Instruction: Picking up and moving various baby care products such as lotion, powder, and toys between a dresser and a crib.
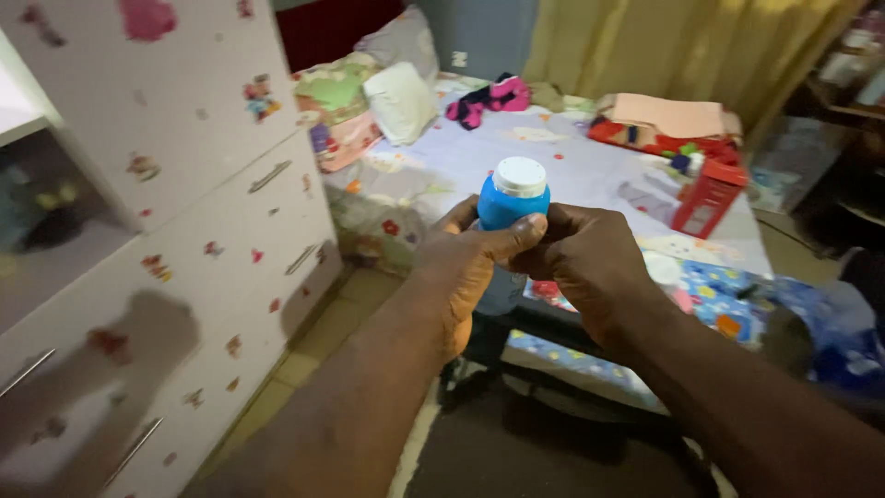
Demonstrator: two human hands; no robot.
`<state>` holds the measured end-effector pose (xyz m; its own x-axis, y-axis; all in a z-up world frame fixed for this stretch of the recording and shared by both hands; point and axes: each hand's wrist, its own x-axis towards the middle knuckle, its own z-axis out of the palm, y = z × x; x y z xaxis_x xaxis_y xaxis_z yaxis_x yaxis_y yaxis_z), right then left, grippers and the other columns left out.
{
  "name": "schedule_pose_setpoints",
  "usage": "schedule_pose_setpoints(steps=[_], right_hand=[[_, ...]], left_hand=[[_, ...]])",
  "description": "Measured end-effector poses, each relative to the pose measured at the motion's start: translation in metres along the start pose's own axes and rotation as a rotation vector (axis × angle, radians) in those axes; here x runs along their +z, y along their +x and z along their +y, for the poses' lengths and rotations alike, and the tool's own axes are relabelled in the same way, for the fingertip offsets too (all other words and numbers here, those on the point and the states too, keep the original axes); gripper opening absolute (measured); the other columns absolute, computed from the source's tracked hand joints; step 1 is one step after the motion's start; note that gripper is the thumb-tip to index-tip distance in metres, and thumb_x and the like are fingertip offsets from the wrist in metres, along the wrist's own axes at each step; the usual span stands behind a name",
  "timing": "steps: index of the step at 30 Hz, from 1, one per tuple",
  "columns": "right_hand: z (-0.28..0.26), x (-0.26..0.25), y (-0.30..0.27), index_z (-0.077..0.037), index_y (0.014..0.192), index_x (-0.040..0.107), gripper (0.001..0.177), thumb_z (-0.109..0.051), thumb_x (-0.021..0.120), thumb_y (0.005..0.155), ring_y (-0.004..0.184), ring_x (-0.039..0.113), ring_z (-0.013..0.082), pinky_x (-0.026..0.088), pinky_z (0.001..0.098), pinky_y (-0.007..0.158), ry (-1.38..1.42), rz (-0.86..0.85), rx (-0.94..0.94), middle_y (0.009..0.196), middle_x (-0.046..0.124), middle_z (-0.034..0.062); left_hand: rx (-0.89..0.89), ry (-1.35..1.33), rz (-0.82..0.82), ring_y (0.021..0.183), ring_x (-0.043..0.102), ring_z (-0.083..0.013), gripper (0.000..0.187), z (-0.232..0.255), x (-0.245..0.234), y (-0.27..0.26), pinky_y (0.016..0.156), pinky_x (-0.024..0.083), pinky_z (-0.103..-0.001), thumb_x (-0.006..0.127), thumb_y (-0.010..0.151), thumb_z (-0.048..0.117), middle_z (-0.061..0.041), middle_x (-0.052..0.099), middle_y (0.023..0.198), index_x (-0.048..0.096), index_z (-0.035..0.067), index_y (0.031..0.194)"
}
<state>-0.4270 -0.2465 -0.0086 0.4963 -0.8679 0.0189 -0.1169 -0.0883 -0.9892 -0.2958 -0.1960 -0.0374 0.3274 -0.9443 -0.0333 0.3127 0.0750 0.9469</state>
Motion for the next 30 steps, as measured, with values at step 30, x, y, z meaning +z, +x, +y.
schedule_pose_setpoints(steps=[30], right_hand=[[0.066,-0.270,-0.008,-0.004,0.113,0.077,0.027,-0.013,0.072,0.089,0.079,0.071,0.0148,0.060,0.0335,0.076,-0.033,0.314,0.062,0.094,0.080,0.0055]], left_hand=[[-0.292,-0.056,-0.263,0.116,0.065,-0.0263,0.055,-0.095,0.252,0.077,0.100,0.045,-0.050,0.065,0.086,0.048,-0.007,0.073,0.123,0.066,0.017,0.131]])
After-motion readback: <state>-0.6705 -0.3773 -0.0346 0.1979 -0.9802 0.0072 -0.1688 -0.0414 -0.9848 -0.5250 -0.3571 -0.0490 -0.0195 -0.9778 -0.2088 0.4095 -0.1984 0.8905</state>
